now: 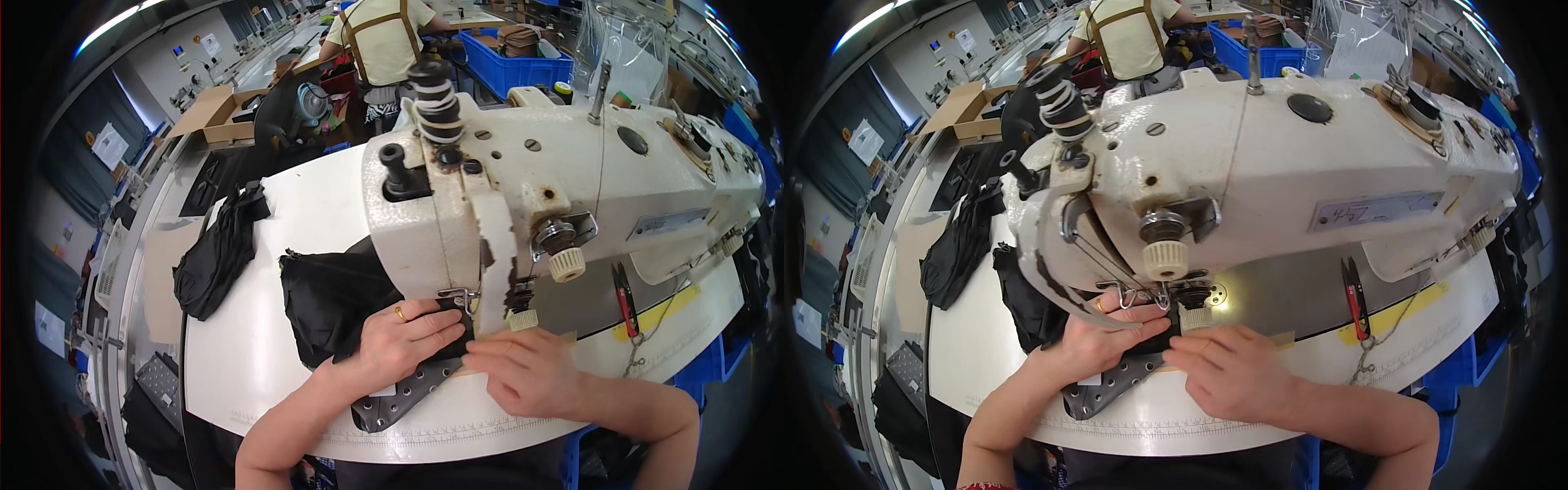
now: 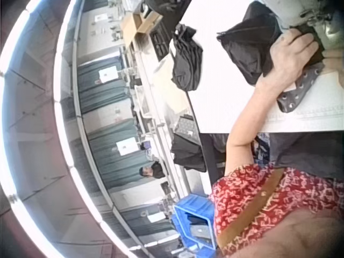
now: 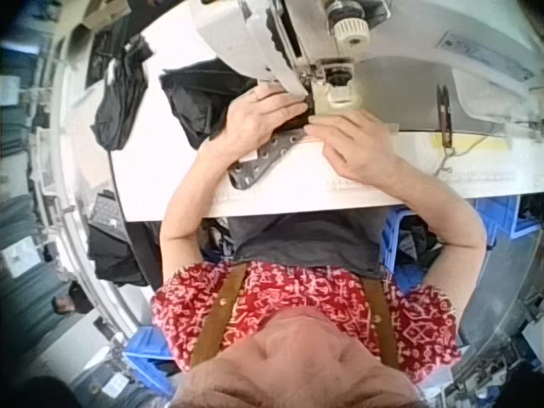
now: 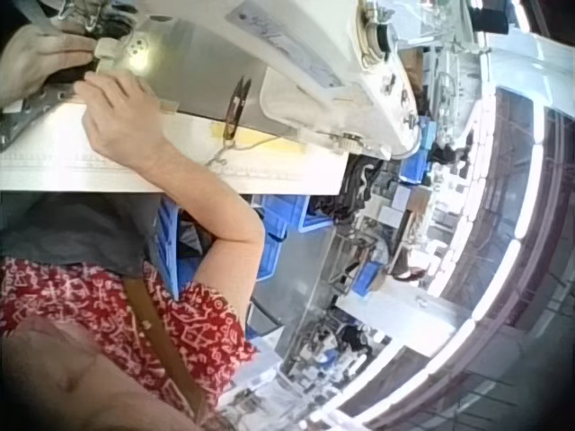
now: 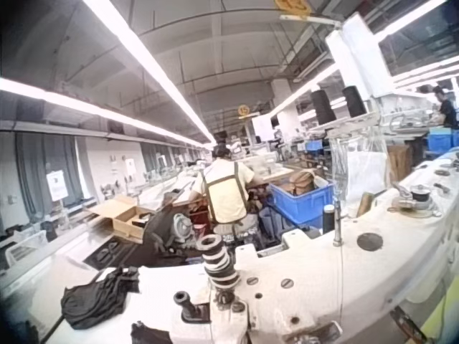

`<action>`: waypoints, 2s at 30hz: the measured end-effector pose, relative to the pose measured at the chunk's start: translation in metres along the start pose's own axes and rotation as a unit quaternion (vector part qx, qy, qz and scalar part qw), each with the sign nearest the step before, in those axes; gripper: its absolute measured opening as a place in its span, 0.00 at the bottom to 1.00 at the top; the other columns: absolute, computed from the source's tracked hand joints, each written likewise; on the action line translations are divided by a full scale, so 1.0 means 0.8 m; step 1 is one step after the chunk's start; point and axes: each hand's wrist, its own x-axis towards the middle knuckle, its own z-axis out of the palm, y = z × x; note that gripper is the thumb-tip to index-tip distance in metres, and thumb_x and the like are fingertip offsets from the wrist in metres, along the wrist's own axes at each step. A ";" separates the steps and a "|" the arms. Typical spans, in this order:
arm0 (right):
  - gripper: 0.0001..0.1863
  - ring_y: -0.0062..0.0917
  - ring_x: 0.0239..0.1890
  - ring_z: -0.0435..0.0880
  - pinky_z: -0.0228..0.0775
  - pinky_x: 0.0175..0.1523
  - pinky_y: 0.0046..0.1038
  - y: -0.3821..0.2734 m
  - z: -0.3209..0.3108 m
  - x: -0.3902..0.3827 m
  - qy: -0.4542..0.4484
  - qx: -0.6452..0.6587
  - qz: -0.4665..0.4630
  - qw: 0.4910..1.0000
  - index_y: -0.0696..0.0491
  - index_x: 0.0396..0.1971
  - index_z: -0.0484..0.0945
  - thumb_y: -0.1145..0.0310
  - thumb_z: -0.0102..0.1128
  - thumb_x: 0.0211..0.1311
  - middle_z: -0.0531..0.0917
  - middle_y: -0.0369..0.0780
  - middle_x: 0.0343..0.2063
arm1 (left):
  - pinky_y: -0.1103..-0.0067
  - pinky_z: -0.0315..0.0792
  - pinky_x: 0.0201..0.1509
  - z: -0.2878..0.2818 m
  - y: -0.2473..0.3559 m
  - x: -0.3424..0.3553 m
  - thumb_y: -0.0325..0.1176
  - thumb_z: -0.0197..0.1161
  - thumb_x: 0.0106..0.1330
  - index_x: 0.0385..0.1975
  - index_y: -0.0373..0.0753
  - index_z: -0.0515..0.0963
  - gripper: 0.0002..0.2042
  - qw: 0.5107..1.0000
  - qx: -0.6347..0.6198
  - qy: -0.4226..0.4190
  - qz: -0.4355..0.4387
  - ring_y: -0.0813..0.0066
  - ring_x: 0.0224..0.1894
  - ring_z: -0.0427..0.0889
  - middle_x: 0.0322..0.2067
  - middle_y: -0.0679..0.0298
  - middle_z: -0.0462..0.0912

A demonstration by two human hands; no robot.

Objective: The person sews black leather pieces together using an industrial sewing machine and thread.

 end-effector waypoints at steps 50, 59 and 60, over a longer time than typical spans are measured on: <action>0.21 0.34 0.29 0.72 0.64 0.38 0.34 0.007 -0.002 0.032 -0.001 -0.163 0.094 0.982 0.55 0.50 0.80 0.70 0.64 0.55 0.80 0.37 0.29 | 0.73 0.79 0.49 -0.002 -0.014 0.011 0.30 0.72 0.50 0.38 0.41 0.86 0.13 0.994 -0.030 0.080 -0.069 0.66 0.47 0.82 0.41 0.67 0.86; 0.17 0.26 0.25 0.82 0.72 0.27 0.29 0.006 -0.003 0.037 0.001 -0.209 0.096 0.973 0.51 0.47 0.84 0.69 0.67 0.57 0.82 0.36 0.32 | 0.73 0.78 0.49 0.004 -0.023 0.016 0.30 0.72 0.51 0.38 0.41 0.86 0.12 0.992 -0.030 0.090 -0.083 0.65 0.46 0.82 0.40 0.66 0.86; 0.17 0.26 0.25 0.82 0.72 0.27 0.29 0.006 -0.002 0.038 0.001 -0.208 0.093 0.974 0.51 0.47 0.84 0.69 0.67 0.57 0.82 0.36 0.32 | 0.73 0.78 0.49 0.004 -0.024 0.015 0.30 0.72 0.51 0.38 0.41 0.86 0.12 0.992 -0.028 0.091 -0.084 0.65 0.46 0.82 0.40 0.66 0.86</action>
